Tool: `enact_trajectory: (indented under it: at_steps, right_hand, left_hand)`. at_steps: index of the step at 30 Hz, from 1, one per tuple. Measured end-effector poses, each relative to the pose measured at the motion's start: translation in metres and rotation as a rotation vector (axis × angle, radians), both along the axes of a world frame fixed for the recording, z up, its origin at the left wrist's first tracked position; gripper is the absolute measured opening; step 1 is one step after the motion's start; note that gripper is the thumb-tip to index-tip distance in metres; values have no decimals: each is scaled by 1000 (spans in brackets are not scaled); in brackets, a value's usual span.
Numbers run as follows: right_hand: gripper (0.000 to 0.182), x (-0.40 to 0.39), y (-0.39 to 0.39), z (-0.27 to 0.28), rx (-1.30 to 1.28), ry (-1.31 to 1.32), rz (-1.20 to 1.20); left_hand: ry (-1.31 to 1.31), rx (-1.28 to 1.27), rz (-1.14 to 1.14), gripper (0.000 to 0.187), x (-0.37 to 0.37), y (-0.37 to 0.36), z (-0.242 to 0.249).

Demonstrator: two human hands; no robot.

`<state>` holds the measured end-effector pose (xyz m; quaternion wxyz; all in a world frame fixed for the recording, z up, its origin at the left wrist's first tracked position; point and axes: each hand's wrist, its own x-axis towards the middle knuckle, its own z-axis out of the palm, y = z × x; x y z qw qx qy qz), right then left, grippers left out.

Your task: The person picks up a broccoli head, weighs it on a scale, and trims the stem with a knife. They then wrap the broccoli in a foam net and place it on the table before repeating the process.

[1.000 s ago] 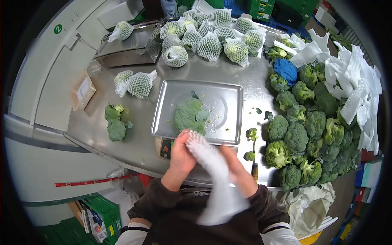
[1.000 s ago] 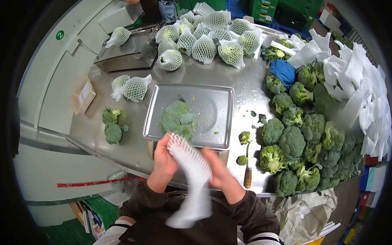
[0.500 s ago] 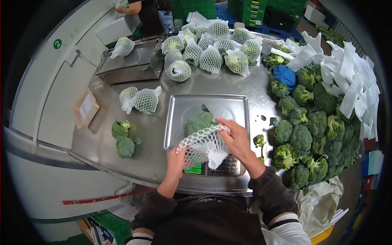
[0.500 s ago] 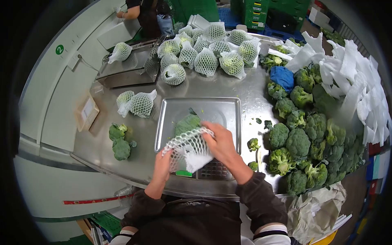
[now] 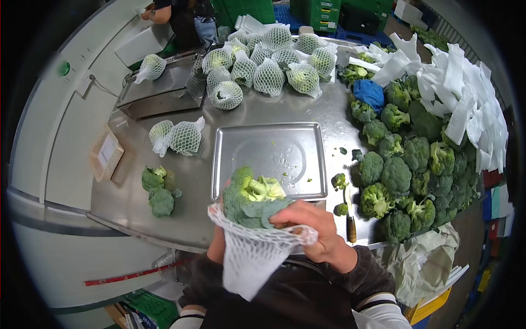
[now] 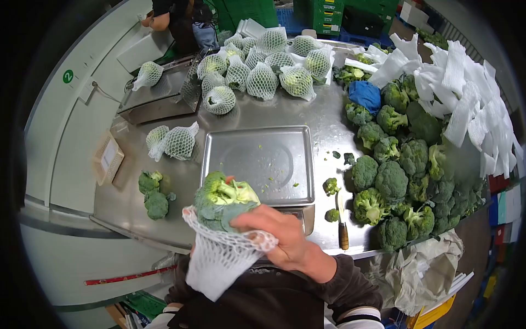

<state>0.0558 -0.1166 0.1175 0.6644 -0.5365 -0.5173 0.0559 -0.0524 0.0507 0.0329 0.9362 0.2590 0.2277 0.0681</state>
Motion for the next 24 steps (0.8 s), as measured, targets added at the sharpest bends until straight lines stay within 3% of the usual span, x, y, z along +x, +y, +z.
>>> enact_trajectory:
  at_steps: [1,3,4,7,9,12,13,15,17,19,23,24]
  right_hand:
    - [29,-2,-3,-1,-1,9,3]
    - [30,-2,-10,-3,-432,550,88]
    - [31,5,-16,-2,-489,793,178]
    - [34,16,-26,-16,-603,875,505]
    - [39,16,-27,-27,-574,892,587]
    - [48,18,-24,-47,-66,1353,644]
    - [48,15,-12,-27,-9,1462,400]
    - [46,13,-7,-49,76,1682,293]
    - [45,4,-11,-74,-2,1780,276]
    - [40,-11,-12,-74,-308,1795,253]
    - [33,-47,31,-97,-273,1805,340]
    - [32,-48,38,-96,-298,1766,316]
  left_hand:
    - [5,-86,-72,41,-3,-5,10]
    - [26,-198,-158,43,-8,-14,19]
    - [31,-228,-179,43,-8,-16,17]
    - [48,-295,-217,46,-4,-22,19]
    - [52,-323,-221,48,-2,-24,21]
    - [57,-365,-199,51,1,-24,24]
    - [60,-375,-187,52,1,-24,24]
    - [61,-402,-135,53,-2,-22,21]
    - [59,-405,-84,54,-9,-16,9]
    - [-301,-232,25,54,-23,-6,-27]
    - [-443,-247,22,41,-20,34,-92]
    - [-295,110,74,36,-19,47,-89]
